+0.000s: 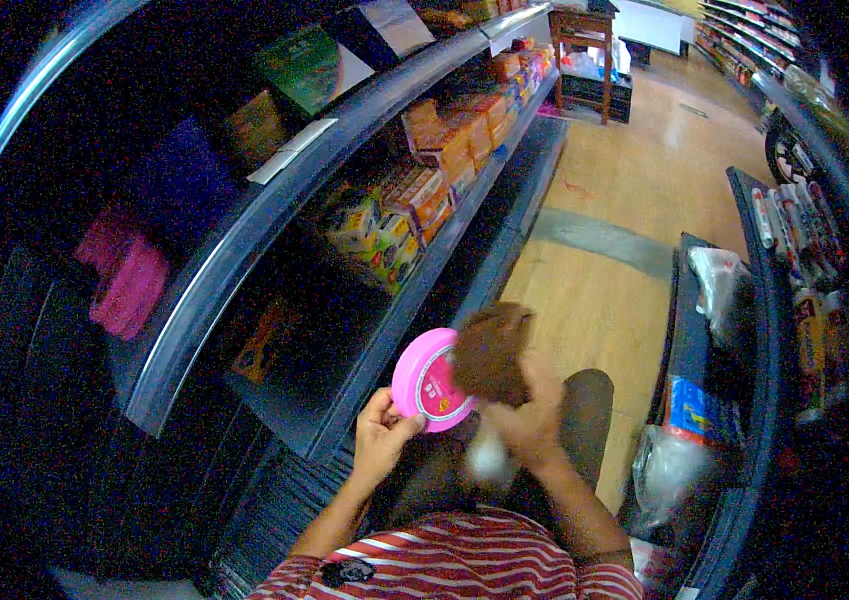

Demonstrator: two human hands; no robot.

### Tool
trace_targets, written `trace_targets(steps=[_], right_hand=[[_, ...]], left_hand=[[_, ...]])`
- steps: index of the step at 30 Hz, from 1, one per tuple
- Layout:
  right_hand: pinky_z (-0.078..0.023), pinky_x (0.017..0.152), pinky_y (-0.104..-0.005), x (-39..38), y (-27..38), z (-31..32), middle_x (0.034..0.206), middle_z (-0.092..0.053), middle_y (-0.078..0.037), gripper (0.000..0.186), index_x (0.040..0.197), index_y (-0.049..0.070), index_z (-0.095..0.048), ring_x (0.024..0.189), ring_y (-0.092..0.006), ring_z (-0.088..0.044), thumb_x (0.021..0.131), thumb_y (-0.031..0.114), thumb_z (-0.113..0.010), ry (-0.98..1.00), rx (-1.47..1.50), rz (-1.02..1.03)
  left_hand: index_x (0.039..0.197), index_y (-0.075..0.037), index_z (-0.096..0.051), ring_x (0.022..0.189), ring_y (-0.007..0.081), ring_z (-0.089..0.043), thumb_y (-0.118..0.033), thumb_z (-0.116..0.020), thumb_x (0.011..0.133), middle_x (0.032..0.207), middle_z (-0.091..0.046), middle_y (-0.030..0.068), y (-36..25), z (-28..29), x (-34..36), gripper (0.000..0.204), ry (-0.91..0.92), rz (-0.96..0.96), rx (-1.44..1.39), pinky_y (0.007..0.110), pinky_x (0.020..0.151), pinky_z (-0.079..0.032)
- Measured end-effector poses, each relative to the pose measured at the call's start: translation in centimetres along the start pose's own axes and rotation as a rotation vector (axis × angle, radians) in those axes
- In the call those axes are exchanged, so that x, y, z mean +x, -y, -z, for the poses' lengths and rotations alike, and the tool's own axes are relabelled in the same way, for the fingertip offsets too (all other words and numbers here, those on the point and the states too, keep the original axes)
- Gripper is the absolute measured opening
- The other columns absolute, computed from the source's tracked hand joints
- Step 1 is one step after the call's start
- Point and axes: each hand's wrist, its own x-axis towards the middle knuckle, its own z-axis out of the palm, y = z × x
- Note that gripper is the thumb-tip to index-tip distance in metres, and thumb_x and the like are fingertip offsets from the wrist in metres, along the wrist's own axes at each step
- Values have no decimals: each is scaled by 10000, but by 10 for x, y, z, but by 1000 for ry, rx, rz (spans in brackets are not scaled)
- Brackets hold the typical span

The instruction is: The person sits on the floor and wipes the lower shelves of a store with a brown cloth. They pick up various items such as pink plastic containers, boxes of detergent, and snack packages, wipe them individually, and place them back on the shelves.

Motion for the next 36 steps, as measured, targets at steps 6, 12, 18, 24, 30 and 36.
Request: trace_targets(steps=[6, 12, 18, 24, 30, 36], right_hand=[[-415, 600, -343, -21, -11, -31, 748, -483, -145, 388, 828, 19, -517, 673, -298, -507, 477, 105, -658, 153, -401, 416], [-437, 619, -330, 12, -33, -3, 785, -524, -134, 378, 861, 13, -515, 727, -287, -528, 515, 76, -656, -99, -308, 148], [-453, 635, -288, 8, -56, 22, 824, -584, -90, 298, 920, 12, -534, 694, -182, -567, 649, 125, -586, -38, 563, -557], [-453, 672, -306, -7, -70, 3, 872, -576, -93, 290, 935, -1, -529, 761, -202, -561, 699, 166, -547, -88, 917, -890], [-446, 742, -294, -31, -89, -23, 976, -540, -118, 347, 1004, 11, -501, 847, -186, -537, 800, 287, -445, 16, 866, -618], [-440, 757, -335, -18, -101, -9, 998, -534, -120, 382, 1018, 14, -493, 858, -228, -537, 791, 319, -459, -171, 1212, -715]], left_hand=[[975, 14, -477, 621, 163, -535, -71, -602, 654, 685, -560, 88, 18, -1, -6, 355, 5, -371, 571, 265, 574, -433], [964, 8, -474, 707, 63, -512, 26, -564, 687, 808, -560, 21, 0, 3, -14, 291, 151, -23, 333, 190, 636, -407], [1003, 11, -456, 833, 125, -533, 35, -568, 687, 923, -552, 79, 4, 12, -8, 336, 146, 71, -253, 256, 760, -425], [1085, 73, -378, 949, 268, -504, -66, -544, 666, 1041, -488, 181, -3, 11, -3, 471, 134, 161, -705, 385, 863, -390], [1035, 56, -437, 737, 220, -571, -82, -522, 710, 885, -553, 152, 9, 6, 1, 363, 277, 335, -677, 323, 619, -496], [1021, 57, -438, 682, 168, -561, -88, -523, 748, 855, -554, 115, -12, 18, -9, 320, 163, 295, -518, 272, 552, -483]])
